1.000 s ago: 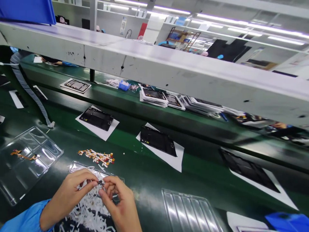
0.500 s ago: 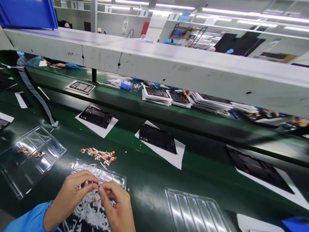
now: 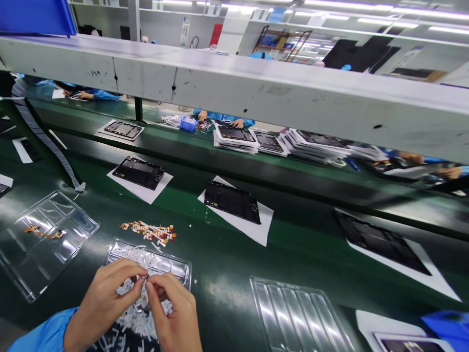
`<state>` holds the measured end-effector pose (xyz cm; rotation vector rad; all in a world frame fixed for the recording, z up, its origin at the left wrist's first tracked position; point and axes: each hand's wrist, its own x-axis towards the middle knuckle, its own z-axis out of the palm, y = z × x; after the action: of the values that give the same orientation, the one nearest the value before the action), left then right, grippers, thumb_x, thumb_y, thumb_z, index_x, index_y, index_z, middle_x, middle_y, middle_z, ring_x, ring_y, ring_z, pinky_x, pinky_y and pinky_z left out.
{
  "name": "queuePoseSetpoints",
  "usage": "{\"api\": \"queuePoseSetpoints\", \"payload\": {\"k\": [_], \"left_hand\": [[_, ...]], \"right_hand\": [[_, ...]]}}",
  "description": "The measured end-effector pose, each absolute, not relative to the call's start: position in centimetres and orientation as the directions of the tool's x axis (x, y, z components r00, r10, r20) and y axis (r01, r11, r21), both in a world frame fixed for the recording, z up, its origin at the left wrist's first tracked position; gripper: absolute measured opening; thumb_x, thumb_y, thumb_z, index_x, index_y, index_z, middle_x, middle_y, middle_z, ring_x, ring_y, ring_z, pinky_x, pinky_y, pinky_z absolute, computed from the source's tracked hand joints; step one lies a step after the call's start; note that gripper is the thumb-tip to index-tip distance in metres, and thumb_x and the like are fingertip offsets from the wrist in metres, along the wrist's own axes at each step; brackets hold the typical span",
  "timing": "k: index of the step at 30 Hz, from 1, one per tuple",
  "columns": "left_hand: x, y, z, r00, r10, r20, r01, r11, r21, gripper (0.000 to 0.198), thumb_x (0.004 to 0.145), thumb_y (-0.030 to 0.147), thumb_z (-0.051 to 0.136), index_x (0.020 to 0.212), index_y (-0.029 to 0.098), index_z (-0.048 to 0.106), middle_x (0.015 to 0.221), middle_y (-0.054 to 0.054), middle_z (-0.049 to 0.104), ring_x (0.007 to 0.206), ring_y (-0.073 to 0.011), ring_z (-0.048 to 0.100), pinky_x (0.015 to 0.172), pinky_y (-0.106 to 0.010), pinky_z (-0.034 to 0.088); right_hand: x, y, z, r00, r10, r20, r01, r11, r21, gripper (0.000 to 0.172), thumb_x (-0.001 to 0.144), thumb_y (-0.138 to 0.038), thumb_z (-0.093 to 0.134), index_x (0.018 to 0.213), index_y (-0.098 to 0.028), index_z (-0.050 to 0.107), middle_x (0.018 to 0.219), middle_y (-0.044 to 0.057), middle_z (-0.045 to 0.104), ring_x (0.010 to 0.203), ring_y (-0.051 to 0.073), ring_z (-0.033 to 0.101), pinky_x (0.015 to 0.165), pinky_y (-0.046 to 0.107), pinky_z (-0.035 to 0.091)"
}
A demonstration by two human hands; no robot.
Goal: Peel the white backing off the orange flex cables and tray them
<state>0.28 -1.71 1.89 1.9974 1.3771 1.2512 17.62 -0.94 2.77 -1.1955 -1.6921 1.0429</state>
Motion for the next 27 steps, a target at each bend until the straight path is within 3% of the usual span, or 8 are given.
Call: {"api": "queuePoseSetpoints", "payload": {"k": [10, 14, 17, 19, 21, 24, 27], "left_hand": [[0.2, -2.1, 1.8, 0.120, 0.860, 0.495, 0.603, -0.459, 0.652, 0.015, 0.093, 0.008, 0.061, 0.100, 0.021, 0.066, 0.089, -0.003, 0.075, 0.079, -0.0192, 0.070, 0.074, -0.031, 0.054], [-0.5, -1.7, 1.9, 0.211, 0.844, 0.493, 0.609, -0.508, 0.609, 0.016, 0.092, 0.006, 0.059, 0.096, 0.020, 0.064, 0.086, -0.002, 0.073, 0.075, -0.0187, 0.067, 0.071, -0.031, 0.050], [-1.2, -1.2, 2.3, 0.279, 0.835, 0.475, 0.478, -0.550, 0.685, 0.017, 0.086, 0.004, 0.061, 0.090, 0.021, 0.065, 0.079, 0.000, 0.071, 0.071, -0.0164, 0.064, 0.067, -0.028, 0.048], [-1.6, -0.9, 2.4, 0.286, 0.871, 0.400, 0.370, -0.485, 0.792, 0.019, 0.081, 0.003, 0.061, 0.085, 0.021, 0.067, 0.076, 0.001, 0.069, 0.069, -0.0146, 0.063, 0.066, -0.025, 0.047], [-1.8, -0.8, 2.4, 0.263, 0.915, 0.306, 0.328, -0.383, 0.864, 0.020, 0.080, 0.003, 0.060, 0.083, 0.021, 0.068, 0.075, 0.001, 0.068, 0.068, -0.0136, 0.062, 0.064, -0.023, 0.047], [-1.6, -1.3, 2.0, 0.196, 0.951, 0.238, 0.354, -0.295, 0.888, 0.021, 0.083, 0.003, 0.060, 0.089, 0.021, 0.070, 0.080, 0.000, 0.069, 0.071, -0.0141, 0.063, 0.062, -0.023, 0.046], [-1.2, -1.8, 1.5, 0.169, 0.945, 0.280, 0.357, -0.323, 0.877, 0.020, 0.085, 0.006, 0.065, 0.095, 0.022, 0.071, 0.084, -0.001, 0.071, 0.073, -0.0145, 0.065, 0.065, -0.023, 0.048]], "right_hand": [[17.0, -1.1, 2.9, -0.235, 0.961, 0.147, 0.315, 0.218, -0.924, 0.025, 0.099, -0.039, 0.060, 0.090, -0.022, 0.076, 0.074, 0.004, 0.069, 0.066, 0.018, 0.065, 0.064, 0.024, 0.053], [17.3, -1.2, 3.5, -0.281, 0.956, 0.083, 0.308, 0.171, -0.936, 0.027, 0.097, -0.039, 0.062, 0.081, -0.021, 0.073, 0.072, 0.003, 0.066, 0.064, 0.016, 0.062, 0.062, 0.023, 0.051], [17.8, -1.2, 3.4, -0.328, 0.938, -0.109, 0.134, -0.068, -0.989, 0.032, 0.091, -0.048, 0.069, 0.076, -0.020, 0.071, 0.065, 0.000, 0.060, 0.053, 0.012, 0.055, 0.050, 0.021, 0.046], [18.2, -1.1, 3.1, -0.394, 0.880, -0.266, -0.001, -0.290, -0.957, 0.035, 0.085, -0.052, 0.075, 0.074, -0.019, 0.069, 0.058, -0.004, 0.055, 0.044, 0.008, 0.048, 0.044, 0.018, 0.040], [18.5, -0.8, 2.6, -0.411, 0.845, -0.343, -0.063, -0.401, -0.914, 0.037, 0.081, -0.053, 0.079, 0.073, -0.018, 0.068, 0.055, -0.005, 0.055, 0.041, 0.006, 0.045, 0.044, 0.018, 0.039], [18.6, -0.4, 2.0, -0.323, 0.893, -0.313, -0.062, -0.349, -0.935, 0.038, 0.081, -0.053, 0.080, 0.075, -0.017, 0.068, 0.058, -0.004, 0.056, 0.044, 0.007, 0.048, 0.046, 0.018, 0.040], [18.3, -0.2, 1.8, -0.298, 0.930, -0.215, -0.019, -0.231, -0.973, 0.038, 0.085, -0.054, 0.075, 0.078, -0.017, 0.069, 0.055, -0.004, 0.053, 0.046, 0.008, 0.048, 0.047, 0.019, 0.040]]}}
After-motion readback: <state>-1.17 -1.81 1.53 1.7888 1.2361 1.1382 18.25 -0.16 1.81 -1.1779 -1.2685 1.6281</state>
